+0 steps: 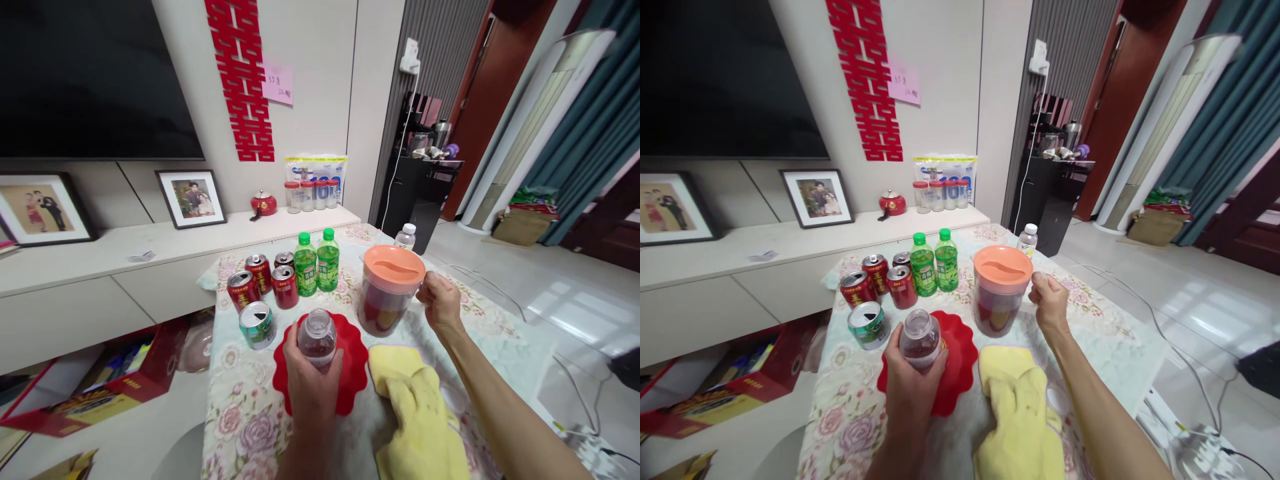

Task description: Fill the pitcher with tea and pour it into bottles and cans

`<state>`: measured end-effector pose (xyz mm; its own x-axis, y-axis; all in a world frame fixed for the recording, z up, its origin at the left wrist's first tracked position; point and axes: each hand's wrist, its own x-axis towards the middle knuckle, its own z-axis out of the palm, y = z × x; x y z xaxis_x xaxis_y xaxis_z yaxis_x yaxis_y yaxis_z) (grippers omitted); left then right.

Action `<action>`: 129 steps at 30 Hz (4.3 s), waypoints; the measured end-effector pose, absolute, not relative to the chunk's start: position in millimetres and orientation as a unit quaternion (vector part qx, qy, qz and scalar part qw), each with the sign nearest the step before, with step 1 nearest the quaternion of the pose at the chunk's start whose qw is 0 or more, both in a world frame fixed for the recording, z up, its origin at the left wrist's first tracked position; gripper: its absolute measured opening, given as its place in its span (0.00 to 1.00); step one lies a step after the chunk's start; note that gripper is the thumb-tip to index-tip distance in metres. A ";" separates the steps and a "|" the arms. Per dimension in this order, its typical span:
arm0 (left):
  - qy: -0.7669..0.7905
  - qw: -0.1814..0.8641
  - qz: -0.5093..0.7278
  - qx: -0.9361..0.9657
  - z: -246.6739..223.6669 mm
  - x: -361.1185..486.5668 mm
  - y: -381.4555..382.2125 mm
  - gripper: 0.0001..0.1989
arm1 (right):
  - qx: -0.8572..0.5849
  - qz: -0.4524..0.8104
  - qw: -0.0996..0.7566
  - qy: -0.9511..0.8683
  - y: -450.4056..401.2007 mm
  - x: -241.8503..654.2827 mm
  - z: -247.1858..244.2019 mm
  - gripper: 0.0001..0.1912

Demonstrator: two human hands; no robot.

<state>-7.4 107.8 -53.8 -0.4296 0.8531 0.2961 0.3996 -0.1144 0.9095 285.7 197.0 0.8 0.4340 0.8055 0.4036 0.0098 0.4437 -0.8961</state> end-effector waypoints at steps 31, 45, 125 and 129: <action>0.624 0.197 0.565 0.503 -38.1 -0.1 106.6 0.39 | -0.737 0.170 0.358 -0.548 7.0 299.4 -47.3 0.23; 0.613 0.164 0.589 0.501 -44.2 11.0 107.5 0.38 | -0.626 0.164 0.460 -0.607 30.5 244.1 22.2 0.25; 0.612 0.080 0.574 0.538 -49.7 20.2 102.9 0.37 | -0.402 0.098 0.054 -0.909 131.1 124.3 151.2 0.17; 0.617 0.086 0.564 0.543 -49.4 19.9 100.1 0.37 | -0.409 0.079 0.057 -0.907 129.6 123.7 145.3 0.14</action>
